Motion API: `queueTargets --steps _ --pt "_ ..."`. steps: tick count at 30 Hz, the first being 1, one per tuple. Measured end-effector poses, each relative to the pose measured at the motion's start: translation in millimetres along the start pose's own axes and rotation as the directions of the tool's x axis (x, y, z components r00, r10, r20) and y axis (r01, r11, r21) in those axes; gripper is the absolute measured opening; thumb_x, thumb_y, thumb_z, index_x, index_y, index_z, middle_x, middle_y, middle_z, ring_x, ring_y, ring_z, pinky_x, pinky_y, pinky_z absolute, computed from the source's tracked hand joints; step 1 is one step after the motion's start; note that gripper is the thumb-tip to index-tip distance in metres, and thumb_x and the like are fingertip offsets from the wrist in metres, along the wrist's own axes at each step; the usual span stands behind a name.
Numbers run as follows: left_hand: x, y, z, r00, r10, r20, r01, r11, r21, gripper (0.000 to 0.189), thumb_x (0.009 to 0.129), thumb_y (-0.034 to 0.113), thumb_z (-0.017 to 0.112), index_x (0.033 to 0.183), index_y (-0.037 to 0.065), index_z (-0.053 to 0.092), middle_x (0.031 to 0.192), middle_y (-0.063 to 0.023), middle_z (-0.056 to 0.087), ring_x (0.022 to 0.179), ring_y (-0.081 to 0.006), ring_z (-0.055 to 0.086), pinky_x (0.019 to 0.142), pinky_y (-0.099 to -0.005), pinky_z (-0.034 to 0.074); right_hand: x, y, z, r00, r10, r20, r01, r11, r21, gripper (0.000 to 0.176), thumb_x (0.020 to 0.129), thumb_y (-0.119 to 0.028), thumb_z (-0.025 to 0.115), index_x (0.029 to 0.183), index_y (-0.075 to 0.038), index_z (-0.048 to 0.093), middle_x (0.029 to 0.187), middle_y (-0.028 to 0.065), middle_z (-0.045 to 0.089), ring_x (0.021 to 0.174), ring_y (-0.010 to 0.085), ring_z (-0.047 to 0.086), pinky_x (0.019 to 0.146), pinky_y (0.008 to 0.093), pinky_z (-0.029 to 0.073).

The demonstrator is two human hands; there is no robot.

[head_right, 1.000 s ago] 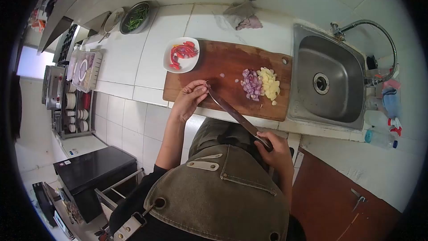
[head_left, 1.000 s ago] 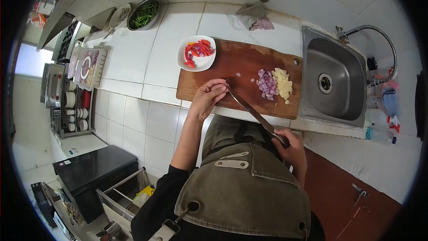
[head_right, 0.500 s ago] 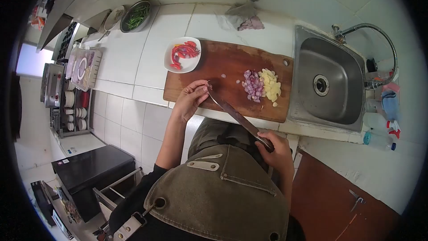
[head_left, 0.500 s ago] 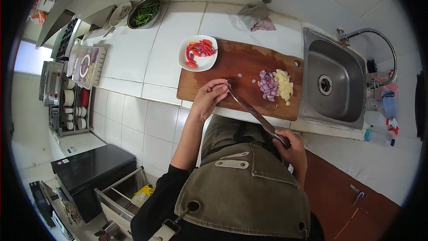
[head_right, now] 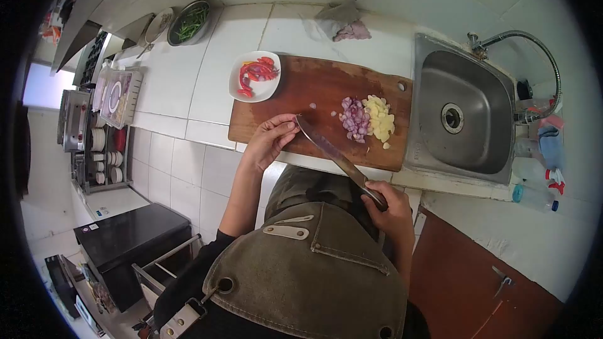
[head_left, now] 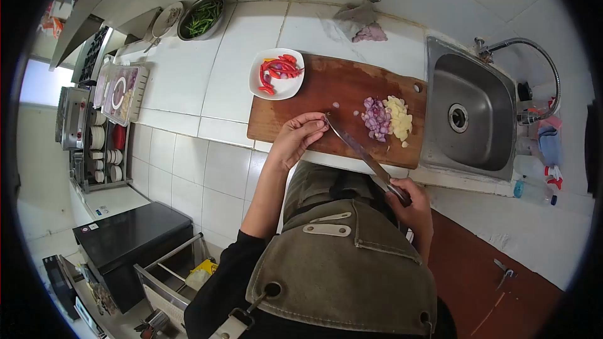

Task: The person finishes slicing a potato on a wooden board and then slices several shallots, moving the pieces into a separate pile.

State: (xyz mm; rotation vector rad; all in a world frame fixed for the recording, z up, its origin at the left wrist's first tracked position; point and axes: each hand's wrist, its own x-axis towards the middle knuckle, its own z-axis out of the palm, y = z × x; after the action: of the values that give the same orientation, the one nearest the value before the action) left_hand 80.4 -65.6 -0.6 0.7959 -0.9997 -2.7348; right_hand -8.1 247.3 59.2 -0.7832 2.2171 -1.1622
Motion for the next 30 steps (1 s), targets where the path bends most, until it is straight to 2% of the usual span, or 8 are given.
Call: queueTargets --steps 5,9,11,15,19,24,28,30 --pt "1.9 0.0 1.8 0.999 0.005 -0.036 -0.004 1.000 0.009 0.022 0.093 0.001 0.063 0.115 -0.002 0.065 0.104 -0.0086 0.071 0.091 -0.0119 0.070 0.079 -0.0189 0.060 -0.4 0.6 -4.6 0.992 -0.123 0.012 0.123 0.992 -0.012 0.027 0.081 -0.006 0.076 0.105 -0.001 0.065 0.098 0.0158 0.072 0.091 0.0282 0.072 0.078 0.0325 0.055" --pt "2.2 1.2 4.6 0.999 0.005 -0.044 -0.004 0.999 0.037 0.023 0.093 0.001 0.062 0.116 -0.002 0.065 0.102 -0.0072 0.070 0.090 -0.0106 0.070 0.079 -0.0181 0.060 1.6 2.6 -3.1 0.995 -0.098 0.010 0.098 0.995 -0.021 0.028 0.080 -0.006 0.077 0.105 -0.002 0.065 0.098 0.0156 0.072 0.091 0.0279 0.072 0.078 0.0329 0.055" --pt "3.0 -0.2 4.4 0.999 -0.005 -0.050 0.007 0.999 0.035 0.022 0.093 0.001 0.063 0.115 -0.002 0.065 0.102 -0.0070 0.070 0.090 -0.0105 0.069 0.079 -0.0180 0.060 3.0 5.9 -0.2 0.986 -0.164 -0.030 0.162 0.986 -0.045 0.028 0.079 -0.006 0.077 0.105 -0.003 0.066 0.098 0.0150 0.072 0.088 0.0285 0.072 0.077 0.0339 0.056" --pt "1.1 1.9 5.5 0.998 -0.022 -0.060 0.023 1.000 0.018 0.023 0.092 0.002 0.063 0.115 -0.002 0.065 0.100 -0.0067 0.071 0.090 -0.0099 0.069 0.079 -0.0182 0.060 5.5 -1.4 1.6 0.989 -0.139 -0.054 0.135 0.988 -0.070 0.028 0.078 -0.006 0.078 0.104 -0.004 0.066 0.096 0.0142 0.072 0.085 0.0293 0.072 0.072 0.0348 0.057" --pt "1.8 2.3 2.6 0.999 0.008 -0.043 -0.007 0.999 0.041 0.021 0.092 0.001 0.062 0.112 -0.001 0.067 0.101 -0.0063 0.071 0.090 -0.0101 0.069 0.079 -0.0197 0.059 7.2 -1.5 3.1 0.977 -0.202 -0.065 0.190 0.970 -0.150 0.029 0.077 -0.006 0.079 0.103 -0.005 0.067 0.093 0.0140 0.071 0.082 0.0298 0.072 0.068 0.0350 0.056" --pt "-1.4 2.9 11.8 0.985 0.099 -0.143 -0.057 0.961 0.270 0.016 0.092 0.002 0.062 0.105 0.001 0.071 0.104 -0.0060 0.072 0.093 -0.0119 0.068 0.081 -0.0220 0.056 7.0 4.2 8.8 0.962 -0.260 -0.081 0.240 0.950 -0.200 0.028 0.076 -0.006 0.079 0.102 -0.005 0.068 0.091 0.0138 0.070 0.080 0.0296 0.071 0.067 0.0348 0.056" --pt "1.1 -1.3 6.6 0.980 0.156 -0.123 -0.104 0.931 0.351 0.016 0.091 0.003 0.064 0.105 0.000 0.071 0.102 -0.0069 0.072 0.091 -0.0118 0.068 0.080 -0.0227 0.056 5.7 -0.2 15.9 0.969 -0.223 -0.103 0.199 0.959 -0.200 0.027 0.077 -0.007 0.078 0.102 -0.005 0.068 0.093 0.0134 0.070 0.081 0.0296 0.071 0.067 0.0351 0.056" --pt "4.0 -2.5 0.3 0.977 0.168 -0.131 -0.111 0.926 0.361 0.017 0.088 0.000 0.066 0.104 -0.002 0.071 0.093 -0.0077 0.073 0.082 -0.0097 0.068 0.076 -0.0213 0.055 5.6 -1.8 19.0 0.970 -0.216 -0.108 0.192 0.961 -0.197 0.027 0.077 -0.007 0.078 0.102 -0.005 0.069 0.094 0.0137 0.070 0.083 0.0298 0.071 0.068 0.0355 0.056"
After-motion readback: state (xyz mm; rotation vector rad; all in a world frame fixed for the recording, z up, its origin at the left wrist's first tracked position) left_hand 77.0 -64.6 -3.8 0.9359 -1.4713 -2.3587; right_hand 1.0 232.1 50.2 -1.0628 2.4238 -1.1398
